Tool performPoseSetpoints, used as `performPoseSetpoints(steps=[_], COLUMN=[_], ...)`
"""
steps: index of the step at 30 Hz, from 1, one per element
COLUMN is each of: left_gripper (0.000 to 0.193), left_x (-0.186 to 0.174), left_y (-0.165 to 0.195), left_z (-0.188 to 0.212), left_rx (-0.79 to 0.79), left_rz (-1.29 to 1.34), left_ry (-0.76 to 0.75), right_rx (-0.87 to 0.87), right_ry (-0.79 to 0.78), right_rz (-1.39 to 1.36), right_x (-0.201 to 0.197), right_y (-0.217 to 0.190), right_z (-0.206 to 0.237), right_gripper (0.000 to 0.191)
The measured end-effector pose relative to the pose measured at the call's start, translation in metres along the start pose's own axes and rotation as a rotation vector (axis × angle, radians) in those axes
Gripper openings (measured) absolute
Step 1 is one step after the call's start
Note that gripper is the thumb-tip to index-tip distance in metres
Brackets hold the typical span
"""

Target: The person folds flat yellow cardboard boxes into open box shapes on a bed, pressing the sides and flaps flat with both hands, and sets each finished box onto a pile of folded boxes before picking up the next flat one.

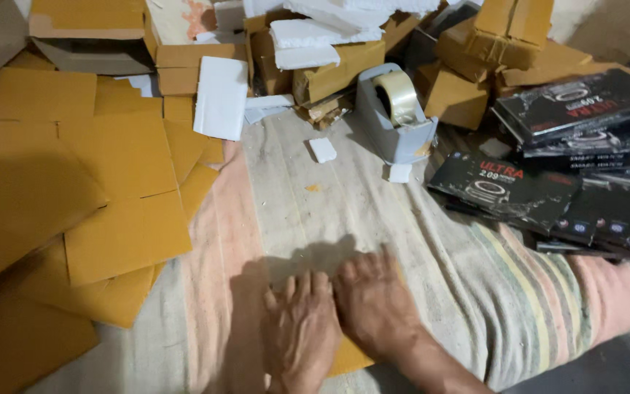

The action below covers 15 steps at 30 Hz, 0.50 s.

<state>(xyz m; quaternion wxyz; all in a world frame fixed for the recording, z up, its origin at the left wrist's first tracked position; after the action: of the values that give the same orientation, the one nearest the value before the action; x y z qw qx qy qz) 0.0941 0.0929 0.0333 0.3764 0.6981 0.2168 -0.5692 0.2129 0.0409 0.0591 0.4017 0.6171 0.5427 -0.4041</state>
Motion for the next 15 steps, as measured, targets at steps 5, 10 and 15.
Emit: performPoseSetpoints(steps=[5,10,15], left_gripper=[0.023,0.021,0.024], left_x=[-0.001,0.009,0.03], left_y=[-0.015,-0.028,-0.027], left_z=[0.001,0.01,0.013], left_rx=[-0.119,-0.233,-0.448], left_rz=[0.093,0.065,0.049], left_ry=[0.134,0.175,-0.096], right_rx=[-0.041,-0.112,0.072], right_ry=[-0.236,-0.087,-0.193], right_rz=[-0.344,-0.268,-0.253], right_x=[0.006,0.005,0.02], right_y=[-0.011,-0.032,-0.04], right_z=[-0.013,-0.012,-0.018], right_gripper=[0.028,0.028,0.026])
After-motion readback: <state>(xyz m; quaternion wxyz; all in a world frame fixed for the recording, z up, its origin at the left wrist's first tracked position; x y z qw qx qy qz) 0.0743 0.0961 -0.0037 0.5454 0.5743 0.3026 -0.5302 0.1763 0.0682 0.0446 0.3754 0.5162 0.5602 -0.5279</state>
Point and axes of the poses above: each hand's wrist, its own z-axis away from the middle knuckle, its own x-axis out of the palm, y = z × x, the point moved 3 cm from there along -z, towards the middle knuckle, and after that the axes turned 4 degrees about y, right-handed, at the moved point
